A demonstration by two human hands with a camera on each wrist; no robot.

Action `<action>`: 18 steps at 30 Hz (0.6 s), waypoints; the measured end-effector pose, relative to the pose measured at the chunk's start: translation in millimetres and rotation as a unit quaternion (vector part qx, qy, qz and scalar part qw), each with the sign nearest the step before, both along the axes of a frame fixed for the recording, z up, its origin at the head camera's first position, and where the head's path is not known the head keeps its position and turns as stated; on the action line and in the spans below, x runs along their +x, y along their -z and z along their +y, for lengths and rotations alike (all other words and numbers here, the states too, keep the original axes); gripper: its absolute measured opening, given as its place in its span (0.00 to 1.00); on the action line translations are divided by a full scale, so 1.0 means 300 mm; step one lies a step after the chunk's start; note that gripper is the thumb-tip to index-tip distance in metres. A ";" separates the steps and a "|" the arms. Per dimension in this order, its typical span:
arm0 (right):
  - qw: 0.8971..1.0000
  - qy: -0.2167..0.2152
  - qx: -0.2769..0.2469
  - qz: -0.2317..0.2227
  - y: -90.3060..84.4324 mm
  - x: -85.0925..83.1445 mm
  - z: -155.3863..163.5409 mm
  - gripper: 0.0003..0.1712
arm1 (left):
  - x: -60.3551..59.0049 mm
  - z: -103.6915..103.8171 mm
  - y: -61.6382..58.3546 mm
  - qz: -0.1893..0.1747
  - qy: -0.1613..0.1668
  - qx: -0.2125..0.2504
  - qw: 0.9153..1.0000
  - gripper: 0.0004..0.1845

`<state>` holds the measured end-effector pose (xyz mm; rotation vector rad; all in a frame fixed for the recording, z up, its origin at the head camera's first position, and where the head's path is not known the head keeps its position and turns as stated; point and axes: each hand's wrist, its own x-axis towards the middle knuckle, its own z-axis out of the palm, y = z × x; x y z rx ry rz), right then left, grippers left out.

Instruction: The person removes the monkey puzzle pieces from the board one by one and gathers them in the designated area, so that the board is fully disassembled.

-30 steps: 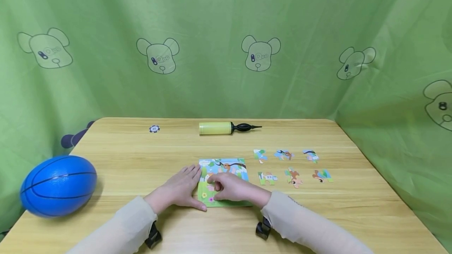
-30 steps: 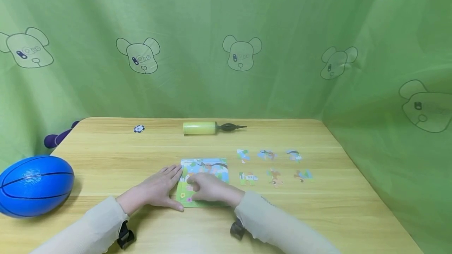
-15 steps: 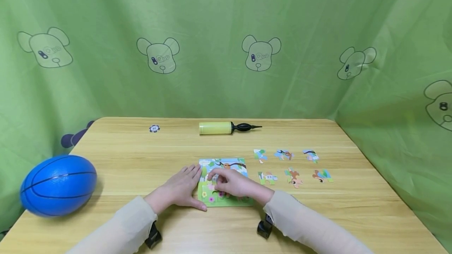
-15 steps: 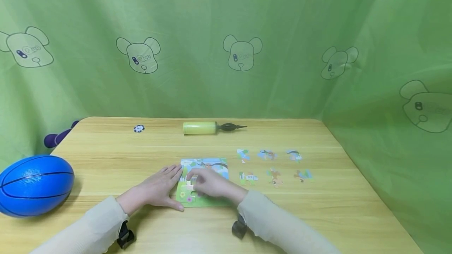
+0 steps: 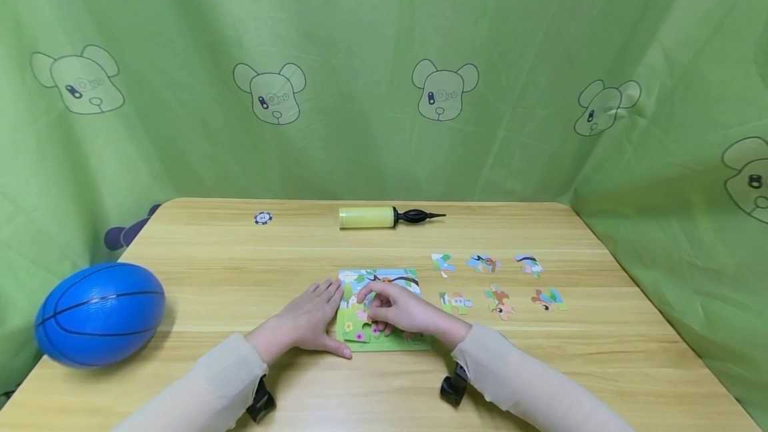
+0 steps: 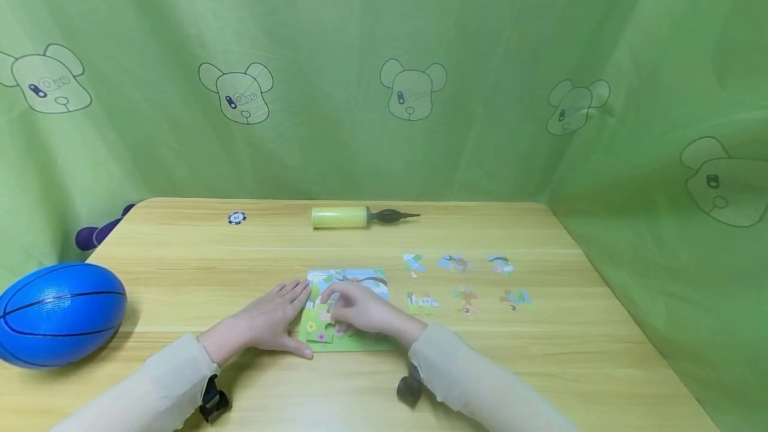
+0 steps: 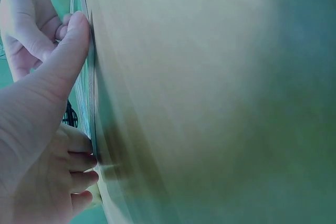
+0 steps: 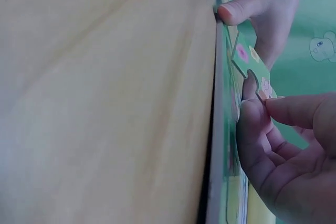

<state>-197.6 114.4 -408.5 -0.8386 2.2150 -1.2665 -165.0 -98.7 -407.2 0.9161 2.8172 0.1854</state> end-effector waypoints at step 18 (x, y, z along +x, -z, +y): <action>0.999 0.030 0.007 -0.037 -0.058 0.005 0.266 0.12 | 0.000 0.001 -0.005 -0.003 0.002 0.000 1.000 0.62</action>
